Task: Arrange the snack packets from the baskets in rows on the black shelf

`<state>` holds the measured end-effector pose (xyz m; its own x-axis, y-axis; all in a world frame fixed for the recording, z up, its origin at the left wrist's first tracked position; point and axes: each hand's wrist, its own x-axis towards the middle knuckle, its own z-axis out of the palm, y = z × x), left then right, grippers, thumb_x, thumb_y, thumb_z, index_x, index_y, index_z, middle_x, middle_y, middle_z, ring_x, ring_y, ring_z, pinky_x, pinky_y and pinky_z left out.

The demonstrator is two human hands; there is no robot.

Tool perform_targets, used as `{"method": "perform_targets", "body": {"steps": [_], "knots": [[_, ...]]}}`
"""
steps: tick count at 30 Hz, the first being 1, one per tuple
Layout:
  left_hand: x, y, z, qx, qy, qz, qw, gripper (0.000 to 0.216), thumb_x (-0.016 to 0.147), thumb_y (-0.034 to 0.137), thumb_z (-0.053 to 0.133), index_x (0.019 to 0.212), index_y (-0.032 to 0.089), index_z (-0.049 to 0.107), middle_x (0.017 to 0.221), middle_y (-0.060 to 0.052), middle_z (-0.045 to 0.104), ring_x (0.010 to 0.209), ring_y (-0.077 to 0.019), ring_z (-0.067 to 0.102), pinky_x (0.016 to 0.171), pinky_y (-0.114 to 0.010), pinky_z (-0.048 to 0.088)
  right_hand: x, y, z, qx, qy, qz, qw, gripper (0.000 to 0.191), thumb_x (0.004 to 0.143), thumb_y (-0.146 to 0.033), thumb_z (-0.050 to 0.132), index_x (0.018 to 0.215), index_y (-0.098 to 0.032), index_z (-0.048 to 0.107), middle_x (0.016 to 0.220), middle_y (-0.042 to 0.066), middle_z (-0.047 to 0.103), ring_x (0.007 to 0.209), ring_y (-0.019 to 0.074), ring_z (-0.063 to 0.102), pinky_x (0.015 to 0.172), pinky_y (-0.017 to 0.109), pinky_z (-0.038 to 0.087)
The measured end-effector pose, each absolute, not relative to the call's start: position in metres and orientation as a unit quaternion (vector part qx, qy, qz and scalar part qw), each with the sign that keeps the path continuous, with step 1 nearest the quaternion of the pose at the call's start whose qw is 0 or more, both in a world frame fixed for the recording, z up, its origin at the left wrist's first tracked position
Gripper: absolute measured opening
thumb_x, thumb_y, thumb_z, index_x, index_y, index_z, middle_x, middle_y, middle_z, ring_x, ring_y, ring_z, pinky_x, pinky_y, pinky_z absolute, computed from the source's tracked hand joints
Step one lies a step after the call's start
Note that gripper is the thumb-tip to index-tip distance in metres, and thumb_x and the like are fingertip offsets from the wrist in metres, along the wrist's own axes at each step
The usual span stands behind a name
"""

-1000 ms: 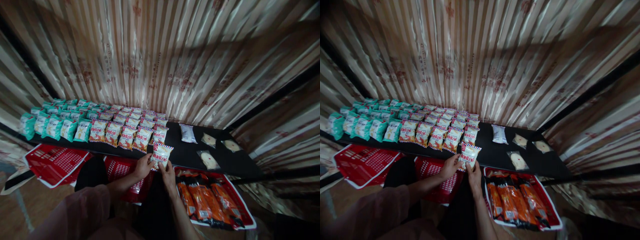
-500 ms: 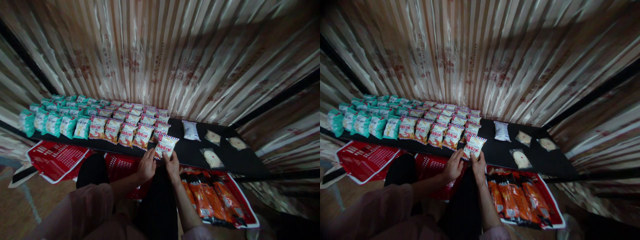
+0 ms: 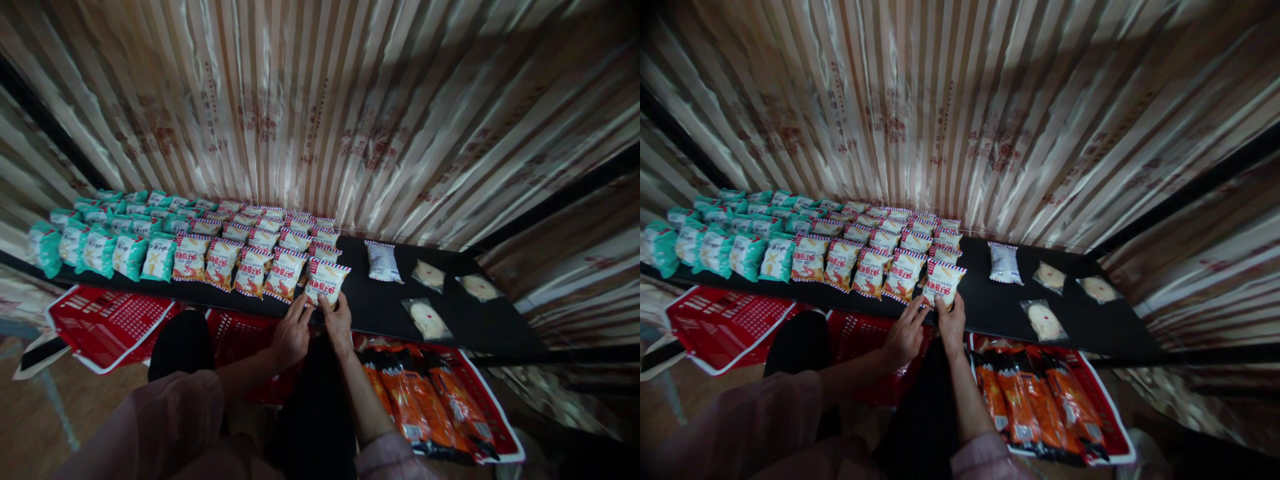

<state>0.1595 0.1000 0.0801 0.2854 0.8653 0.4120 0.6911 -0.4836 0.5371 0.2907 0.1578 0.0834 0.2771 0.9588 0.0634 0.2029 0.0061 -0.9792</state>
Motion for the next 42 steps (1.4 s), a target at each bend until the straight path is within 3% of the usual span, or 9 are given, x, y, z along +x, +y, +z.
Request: {"method": "perform_targets", "body": {"steps": [11,18,31,38,42], "knots": [[0.151,0.11,0.063,0.814,0.467,0.337,0.081,0.052,0.083,0.006,0.032,0.134,0.005,0.039,0.145,-0.022,0.033,0.14,-0.0282,0.02,0.107,-0.052,0.036,0.293,0.171,0.07,-0.638,-0.557,0.225,0.481,0.053,0.073,-0.06,0.054,0.103,-0.018,0.063,0.111,0.014,0.053,0.106,0.0278,0.046,0.095,0.044,0.037],[0.147,0.114,0.068,0.838,0.448,0.307,0.047,0.046,0.085,0.009,0.032,0.128,0.0,0.046,0.142,-0.025,0.037,0.139,-0.0294,0.02,0.106,-0.049,0.038,0.297,0.173,0.066,-0.626,-0.58,0.221,0.472,0.054,0.075,-0.059,0.052,0.107,-0.018,0.063,0.119,0.014,0.05,0.114,0.0279,0.043,0.1,0.045,0.033],[0.135,0.126,0.063,0.881,0.404,0.244,-0.026,0.046,0.086,0.01,0.033,0.129,0.004,0.047,0.141,-0.017,0.042,0.14,-0.0267,0.02,0.105,-0.045,0.037,0.301,0.18,0.063,-0.613,-0.601,0.235,0.456,0.052,0.075,-0.057,0.054,0.109,-0.018,0.062,0.121,0.014,0.054,0.114,0.0273,0.046,0.099,0.045,0.035],[0.137,0.132,0.071,0.899,0.351,0.257,-0.043,0.037,0.089,0.012,0.034,0.119,0.007,0.055,0.138,-0.015,0.047,0.138,-0.0247,0.027,0.106,-0.041,0.038,0.303,0.174,0.072,-0.605,-0.577,0.263,0.481,0.06,0.071,-0.057,0.06,0.116,-0.018,0.057,0.121,0.013,0.057,0.114,0.0268,0.049,0.101,0.045,0.036],[0.14,0.135,0.07,0.906,0.334,0.257,-0.049,0.036,0.089,0.012,0.036,0.12,0.008,0.054,0.14,-0.014,0.046,0.137,-0.0239,0.028,0.106,-0.041,0.039,0.308,0.174,0.078,-0.604,-0.52,0.32,0.512,0.056,0.076,-0.055,0.055,0.117,-0.017,0.057,0.121,0.013,0.059,0.111,0.0243,0.054,0.096,0.04,0.041]]}}
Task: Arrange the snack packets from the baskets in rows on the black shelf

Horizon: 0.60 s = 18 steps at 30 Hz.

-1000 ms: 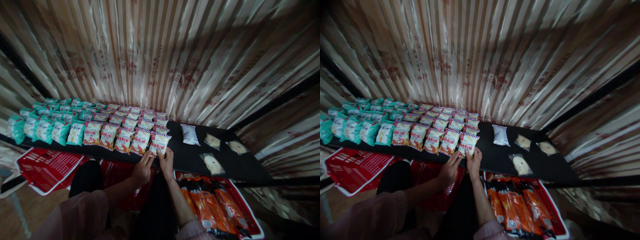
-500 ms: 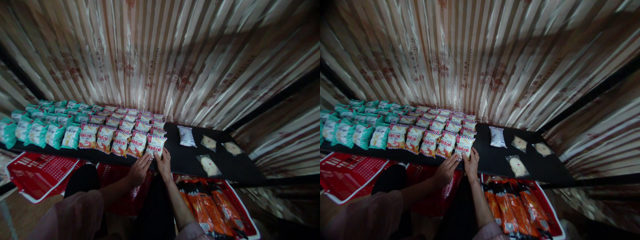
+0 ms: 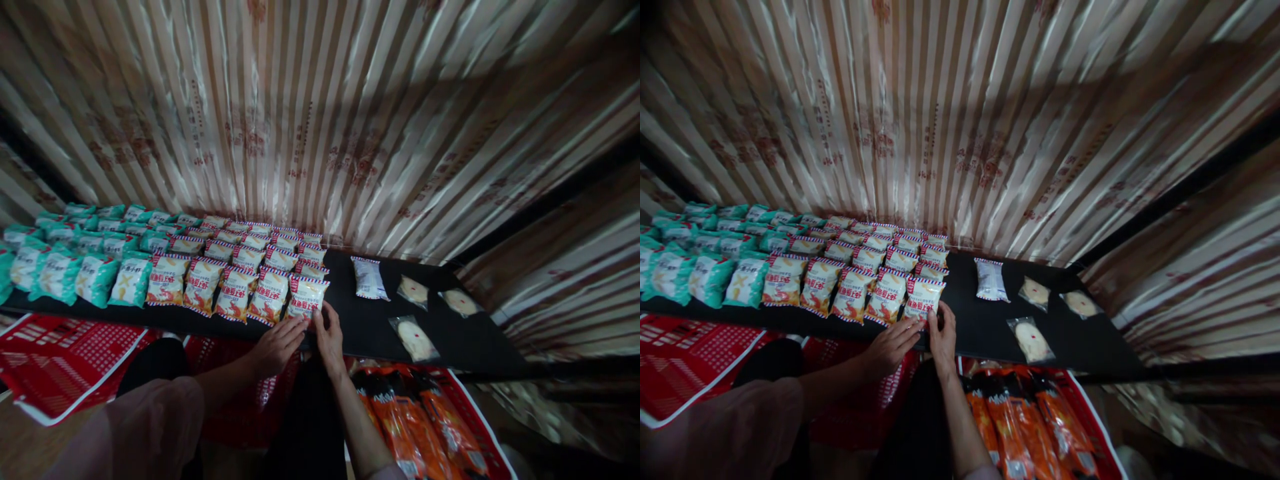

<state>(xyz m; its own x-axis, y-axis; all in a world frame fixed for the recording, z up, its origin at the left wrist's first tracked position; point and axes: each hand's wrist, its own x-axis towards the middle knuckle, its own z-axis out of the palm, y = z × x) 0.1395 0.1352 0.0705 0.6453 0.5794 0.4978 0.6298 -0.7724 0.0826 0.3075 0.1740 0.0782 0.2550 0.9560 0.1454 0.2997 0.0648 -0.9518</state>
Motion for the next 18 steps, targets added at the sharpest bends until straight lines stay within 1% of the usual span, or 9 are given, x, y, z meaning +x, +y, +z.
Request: {"method": "perform_targets", "body": {"steps": [2,4,8,13,15,18], "knots": [[0.141,0.138,0.069,-0.91,-0.32,-0.256,0.059,0.036,0.089,0.011,0.036,0.121,0.007,0.053,0.141,-0.014,0.043,0.138,-0.0249,0.026,0.106,-0.04,0.038,0.312,0.179,0.08,-0.601,-0.488,0.346,0.53,0.054,0.078,-0.055,0.052,0.117,-0.017,0.058,0.119,0.013,0.061,0.109,0.0235,0.056,0.094,0.039,0.044],[0.141,0.141,0.069,-0.913,-0.306,-0.261,0.074,0.037,0.089,0.011,0.036,0.121,0.008,0.054,0.141,-0.012,0.044,0.138,-0.0261,0.026,0.106,-0.041,0.038,0.316,0.188,0.081,-0.599,-0.463,0.36,0.545,0.055,0.078,-0.055,0.051,0.116,-0.016,0.059,0.118,0.013,0.063,0.107,0.0234,0.058,0.093,0.039,0.045],[0.142,0.147,0.071,-0.916,-0.299,-0.252,0.095,0.04,0.088,0.013,0.039,0.126,0.012,0.051,0.143,-0.009,0.043,0.137,-0.0272,0.027,0.107,-0.043,0.036,0.324,0.207,0.082,-0.6,-0.434,0.393,0.545,0.056,0.072,-0.056,0.056,0.111,-0.016,0.063,0.114,0.012,0.066,0.101,0.0242,0.062,0.089,0.04,0.048],[0.14,0.152,0.075,-0.919,-0.29,-0.237,0.125,0.041,0.089,0.017,0.041,0.13,0.014,0.049,0.146,-0.006,0.039,0.137,-0.026,0.028,0.109,-0.042,0.033,0.323,0.221,0.086,-0.562,-0.444,0.429,0.55,0.051,0.065,-0.049,0.065,0.106,-0.019,0.066,0.103,0.009,0.071,0.095,0.0241,0.064,0.085,0.041,0.051],[0.14,0.154,0.075,-0.918,-0.29,-0.235,0.135,0.041,0.09,0.018,0.04,0.13,0.015,0.049,0.146,-0.005,0.038,0.137,-0.0261,0.028,0.11,-0.044,0.03,0.321,0.224,0.088,-0.552,-0.445,0.437,0.553,0.049,0.062,-0.047,0.068,0.103,-0.019,0.067,0.096,0.008,0.072,0.091,0.0239,0.065,0.085,0.041,0.051],[0.14,0.155,0.075,-0.918,-0.295,-0.224,0.139,0.041,0.09,0.02,0.04,0.13,0.015,0.048,0.147,-0.004,0.036,0.137,-0.0264,0.027,0.111,-0.045,0.026,0.318,0.228,0.089,-0.545,-0.449,0.443,0.552,0.047,0.059,-0.044,0.07,0.099,-0.018,0.068,0.092,0.007,0.072,0.087,0.0244,0.066,0.082,0.042,0.052]]}}
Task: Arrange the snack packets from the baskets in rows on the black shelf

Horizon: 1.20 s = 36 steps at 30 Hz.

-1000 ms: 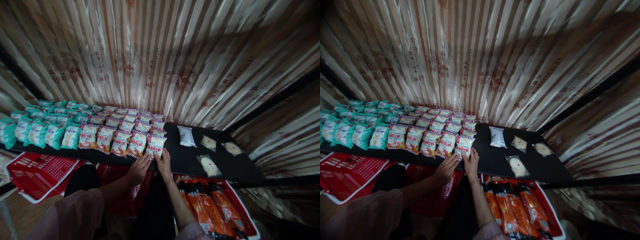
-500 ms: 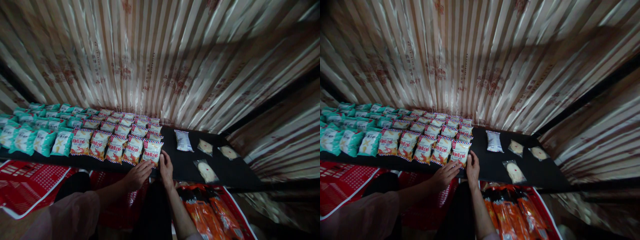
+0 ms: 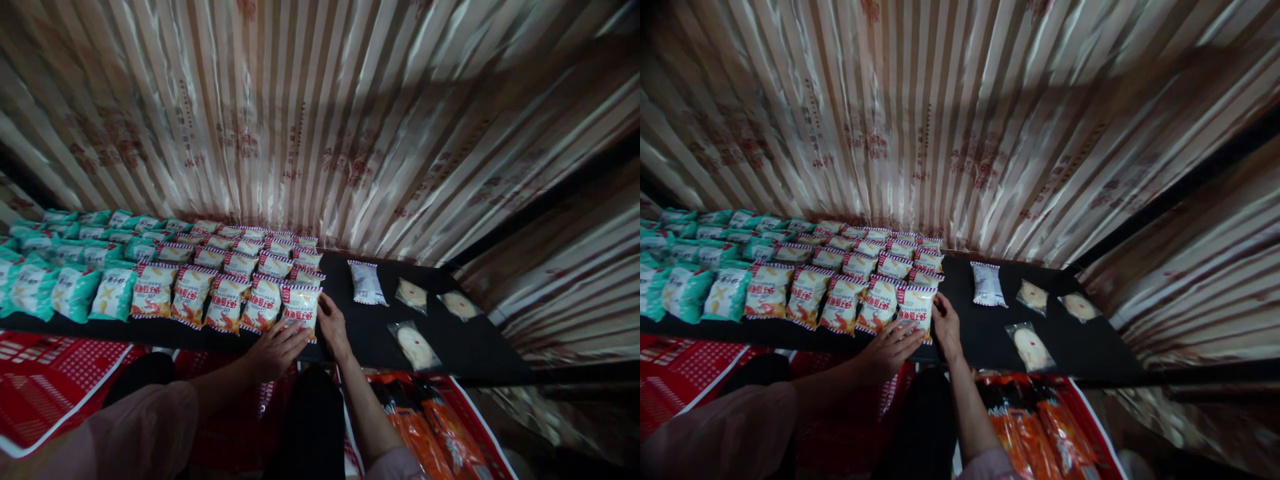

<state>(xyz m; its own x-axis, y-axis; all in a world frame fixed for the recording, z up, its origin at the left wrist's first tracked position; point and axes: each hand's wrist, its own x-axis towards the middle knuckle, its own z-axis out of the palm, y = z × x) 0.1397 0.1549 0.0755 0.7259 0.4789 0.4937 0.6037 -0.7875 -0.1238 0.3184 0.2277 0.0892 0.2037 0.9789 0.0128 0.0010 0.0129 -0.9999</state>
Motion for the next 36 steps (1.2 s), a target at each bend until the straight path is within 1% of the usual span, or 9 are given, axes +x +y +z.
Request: {"method": "perform_targets", "body": {"steps": [4,8,14,20,23,28,32,36], "knots": [[0.14,0.155,0.076,-0.921,-0.31,-0.198,0.127,0.043,0.091,0.023,0.039,0.133,0.017,0.046,0.148,-0.002,0.034,0.138,-0.0258,0.024,0.112,-0.044,0.022,0.318,0.229,0.088,-0.55,-0.458,0.452,0.532,0.044,0.06,-0.041,0.07,0.098,-0.019,0.068,0.09,0.008,0.072,0.08,0.0243,0.066,0.073,0.04,0.055],[0.142,0.154,0.075,-0.919,-0.324,-0.19,0.116,0.042,0.091,0.025,0.039,0.132,0.018,0.047,0.149,-0.001,0.033,0.139,-0.0249,0.021,0.113,-0.044,0.017,0.317,0.23,0.087,-0.542,-0.452,0.456,0.543,0.039,0.061,-0.04,0.07,0.093,-0.019,0.069,0.088,0.008,0.072,0.075,0.0233,0.066,0.07,0.038,0.055],[0.144,0.154,0.078,-0.926,-0.323,-0.164,0.108,0.042,0.09,0.028,0.04,0.13,0.018,0.049,0.147,-0.001,0.037,0.139,-0.0233,0.022,0.113,-0.043,0.016,0.315,0.234,0.089,-0.556,-0.459,0.424,0.548,0.039,0.062,-0.043,0.068,0.091,-0.017,0.068,0.086,0.007,0.072,0.077,0.0215,0.065,0.071,0.034,0.053],[0.145,0.154,0.08,-0.927,-0.33,-0.139,0.108,0.044,0.09,0.03,0.039,0.132,0.018,0.047,0.147,-0.002,0.036,0.138,-0.023,0.024,0.112,-0.043,0.016,0.315,0.239,0.086,-0.542,-0.448,0.43,0.566,0.03,0.064,-0.034,0.066,0.088,-0.017,0.065,0.086,0.005,0.071,0.077,0.0188,0.064,0.071,0.031,0.052],[0.145,0.154,0.082,-0.927,-0.334,-0.14,0.101,0.043,0.091,0.031,0.038,0.131,0.018,0.049,0.146,-0.002,0.038,0.137,-0.0225,0.024,0.112,-0.042,0.016,0.315,0.241,0.081,-0.541,-0.442,0.438,0.566,0.031,0.064,-0.033,0.065,0.091,-0.018,0.063,0.089,0.005,0.07,0.075,0.0183,0.064,0.069,0.031,0.052],[0.145,0.154,0.084,-0.926,-0.34,-0.136,0.093,0.046,0.091,0.033,0.036,0.133,0.017,0.046,0.147,-0.003,0.037,0.138,-0.0226,0.024,0.111,-0.041,0.016,0.314,0.242,0.076,-0.541,-0.437,0.436,0.571,0.033,0.065,-0.034,0.065,0.093,-0.018,0.062,0.091,0.006,0.07,0.076,0.0185,0.064,0.07,0.032,0.052],[0.145,0.155,0.086,-0.927,-0.342,-0.128,0.088,0.046,0.09,0.034,0.037,0.133,0.017,0.046,0.146,-0.003,0.038,0.137,-0.0225,0.024,0.111,-0.041,0.017,0.314,0.243,0.077,-0.538,-0.444,0.435,0.569,0.031,0.065,-0.034,0.065,0.091,-0.018,0.063,0.088,0.006,0.07,0.076,0.0187,0.064,0.071,0.033,0.052],[0.146,0.155,0.087,-0.925,-0.345,-0.135,0.08,0.046,0.09,0.033,0.037,0.132,0.016,0.046,0.144,-0.002,0.041,0.137,-0.0213,0.024,0.112,-0.04,0.016,0.314,0.246,0.077,-0.549,-0.449,0.424,0.564,0.033,0.064,-0.039,0.064,0.09,-0.018,0.063,0.087,0.006,0.07,0.077,0.0194,0.064,0.072,0.034,0.052]]}}
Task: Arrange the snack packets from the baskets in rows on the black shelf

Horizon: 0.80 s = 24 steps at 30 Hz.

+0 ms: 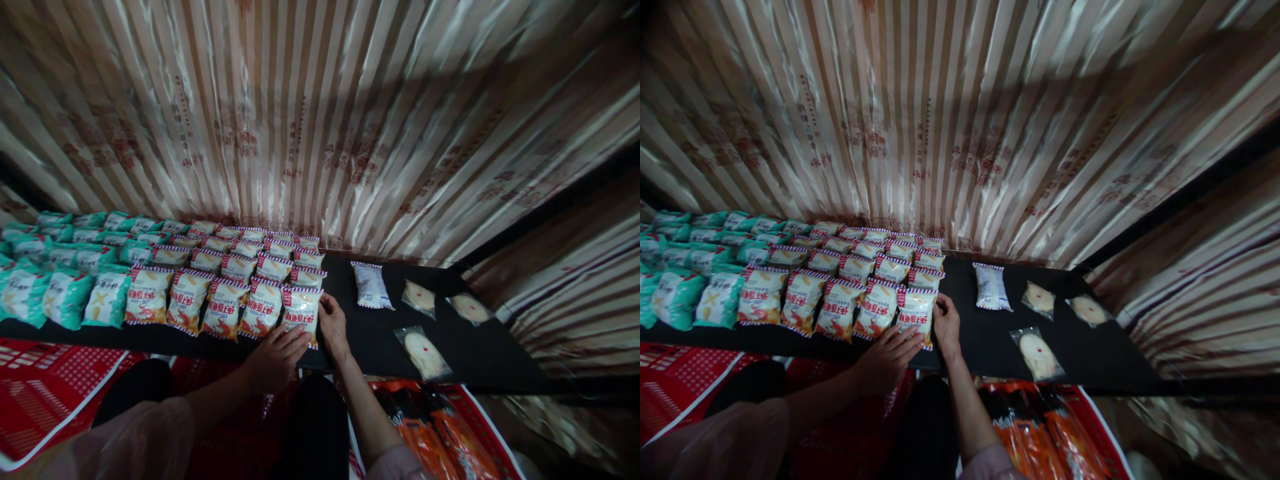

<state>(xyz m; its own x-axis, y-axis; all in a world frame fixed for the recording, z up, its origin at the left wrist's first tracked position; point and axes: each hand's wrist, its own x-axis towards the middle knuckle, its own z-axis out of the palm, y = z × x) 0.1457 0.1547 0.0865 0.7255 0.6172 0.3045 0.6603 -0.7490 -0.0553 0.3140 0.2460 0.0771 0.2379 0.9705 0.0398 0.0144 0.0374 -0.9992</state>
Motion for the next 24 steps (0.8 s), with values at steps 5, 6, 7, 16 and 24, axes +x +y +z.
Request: {"method": "perform_targets", "body": {"steps": [5,6,7,16,24], "knots": [[0.145,0.155,0.087,-0.926,-0.345,-0.133,0.075,0.046,0.092,0.033,0.034,0.132,0.016,0.046,0.146,-0.002,0.038,0.138,-0.0213,0.024,0.112,-0.04,0.015,0.315,0.241,0.081,-0.561,-0.463,0.392,0.564,0.04,0.07,-0.046,0.061,0.098,-0.017,0.061,0.097,0.009,0.069,0.086,0.0209,0.064,0.078,0.036,0.051],[0.145,0.155,0.087,-0.927,-0.344,-0.134,0.073,0.046,0.092,0.032,0.034,0.133,0.015,0.046,0.146,-0.003,0.038,0.138,-0.0214,0.024,0.112,-0.04,0.014,0.315,0.238,0.084,-0.566,-0.466,0.379,0.565,0.042,0.073,-0.048,0.059,0.1,-0.016,0.06,0.1,0.01,0.069,0.089,0.0211,0.063,0.08,0.036,0.05],[0.145,0.155,0.087,-0.927,-0.342,-0.136,0.071,0.045,0.092,0.031,0.033,0.133,0.015,0.046,0.146,-0.003,0.038,0.138,-0.0216,0.024,0.113,-0.04,0.013,0.315,0.234,0.087,-0.573,-0.469,0.364,0.566,0.043,0.075,-0.049,0.057,0.102,-0.016,0.06,0.102,0.01,0.068,0.091,0.0212,0.063,0.081,0.036,0.05],[0.144,0.156,0.081,-0.928,-0.328,-0.165,0.069,0.044,0.09,0.027,0.039,0.13,0.012,0.049,0.144,-0.006,0.042,0.139,-0.0217,0.023,0.114,-0.04,0.016,0.308,0.198,0.086,-0.602,-0.5,0.316,0.536,0.047,0.073,-0.05,0.06,0.107,-0.018,0.061,0.107,0.012,0.064,0.09,0.0221,0.061,0.077,0.037,0.051],[0.143,0.157,0.076,-0.924,-0.323,-0.2,0.049,0.043,0.089,0.024,0.038,0.127,0.009,0.051,0.141,-0.008,0.045,0.14,-0.0206,0.021,0.116,-0.039,0.014,0.304,0.196,0.077,-0.589,-0.569,0.24,0.521,0.036,0.075,-0.05,0.061,0.094,-0.019,0.061,0.117,0.013,0.058,0.106,0.024,0.052,0.085,0.04,0.048]]}}
